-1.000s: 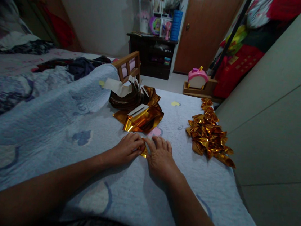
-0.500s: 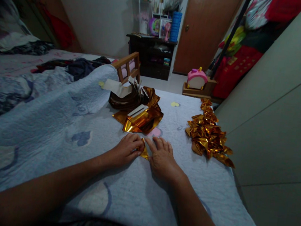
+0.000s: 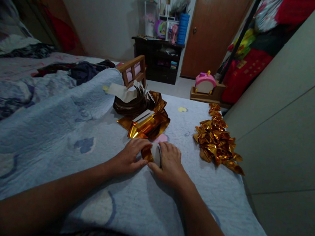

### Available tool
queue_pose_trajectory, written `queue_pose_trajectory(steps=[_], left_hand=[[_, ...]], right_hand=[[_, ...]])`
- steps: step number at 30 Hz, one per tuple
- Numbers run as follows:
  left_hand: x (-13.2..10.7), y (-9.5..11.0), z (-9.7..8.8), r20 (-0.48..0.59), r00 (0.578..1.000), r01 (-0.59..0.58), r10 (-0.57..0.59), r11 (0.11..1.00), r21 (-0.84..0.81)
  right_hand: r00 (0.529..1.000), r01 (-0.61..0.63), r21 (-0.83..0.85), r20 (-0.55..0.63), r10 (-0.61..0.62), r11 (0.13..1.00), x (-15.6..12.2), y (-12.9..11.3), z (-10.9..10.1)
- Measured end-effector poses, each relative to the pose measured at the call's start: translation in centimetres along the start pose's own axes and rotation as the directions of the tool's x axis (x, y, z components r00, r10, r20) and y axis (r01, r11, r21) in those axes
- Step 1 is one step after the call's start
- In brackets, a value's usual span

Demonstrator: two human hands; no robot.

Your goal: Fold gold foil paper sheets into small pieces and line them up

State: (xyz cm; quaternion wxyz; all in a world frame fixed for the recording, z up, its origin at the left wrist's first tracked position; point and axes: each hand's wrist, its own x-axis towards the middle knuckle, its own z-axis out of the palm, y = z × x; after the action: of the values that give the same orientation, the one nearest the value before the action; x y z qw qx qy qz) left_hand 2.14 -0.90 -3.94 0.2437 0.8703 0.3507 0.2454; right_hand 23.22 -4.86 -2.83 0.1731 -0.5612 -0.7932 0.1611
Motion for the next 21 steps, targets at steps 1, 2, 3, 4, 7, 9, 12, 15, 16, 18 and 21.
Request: queue_pose_trajectory(steps=[1, 2, 3, 4, 7, 9, 12, 15, 16, 18, 21], left_hand=[[0.0, -0.1, 0.0, -0.002, 1.000, -0.007, 0.007, 1.000, -0.007], [0.0, -0.1, 0.0, -0.005, 1.000, -0.009, 0.009, 1.000, -0.015], [0.0, -0.2, 0.0, -0.007, 1.000, -0.004, 0.004, 1.000, -0.024], [0.1, -0.3, 0.0, -0.008, 1.000, 0.005, -0.006, 0.999, -0.034], [0.2, -0.2, -0.1, -0.013, 0.999, 0.036, -0.038, 0.996, -0.082], [0.2, 0.0, -0.1, -0.020, 0.999, 0.036, -0.039, 0.991, -0.132], [0.1, 0.4, 0.0, -0.035, 0.999, 0.020, -0.028, 0.980, -0.196], [-0.1, 0.6, 0.3, -0.062, 0.998, 0.008, -0.023, 0.971, -0.241], [-0.1, 0.6, 0.4, -0.073, 0.997, 0.006, -0.026, 0.966, -0.260], [-0.2, 0.5, 0.5, -0.094, 0.995, 0.004, -0.035, 0.949, -0.316], [-0.1, 0.5, 0.5, -0.079, 0.993, 0.038, -0.083, 0.889, -0.456]], right_hand=[[1.000, 0.008, -0.008, 0.006, -0.008, 1.000, 0.0, 0.0, 0.0], [1.000, 0.015, -0.013, 0.011, -0.015, 1.000, -0.1, 0.0, 0.1], [1.000, 0.021, -0.015, 0.013, -0.021, 1.000, -0.1, 0.0, 0.1], [1.000, 0.025, -0.015, 0.011, -0.025, 1.000, 0.0, 0.0, 0.2], [1.000, 0.019, -0.006, -0.024, -0.019, 1.000, 0.1, 0.2, 0.7], [0.998, 0.001, 0.022, -0.062, 0.001, 1.000, 0.3, 0.4, 1.1], [0.994, 0.000, 0.093, -0.106, 0.010, 0.996, 0.5, 0.6, 1.4], [0.994, -0.002, 0.187, -0.105, 0.022, 0.982, 0.7, 0.4, 1.2], [0.995, -0.012, 0.234, -0.092, 0.034, 0.972, 0.7, 0.2, 1.1], [0.997, -0.041, 0.355, -0.047, 0.062, 0.934, 0.7, -0.3, 0.6], [0.995, -0.084, 0.520, -0.005, 0.101, 0.850, 0.7, -1.0, 0.2]])
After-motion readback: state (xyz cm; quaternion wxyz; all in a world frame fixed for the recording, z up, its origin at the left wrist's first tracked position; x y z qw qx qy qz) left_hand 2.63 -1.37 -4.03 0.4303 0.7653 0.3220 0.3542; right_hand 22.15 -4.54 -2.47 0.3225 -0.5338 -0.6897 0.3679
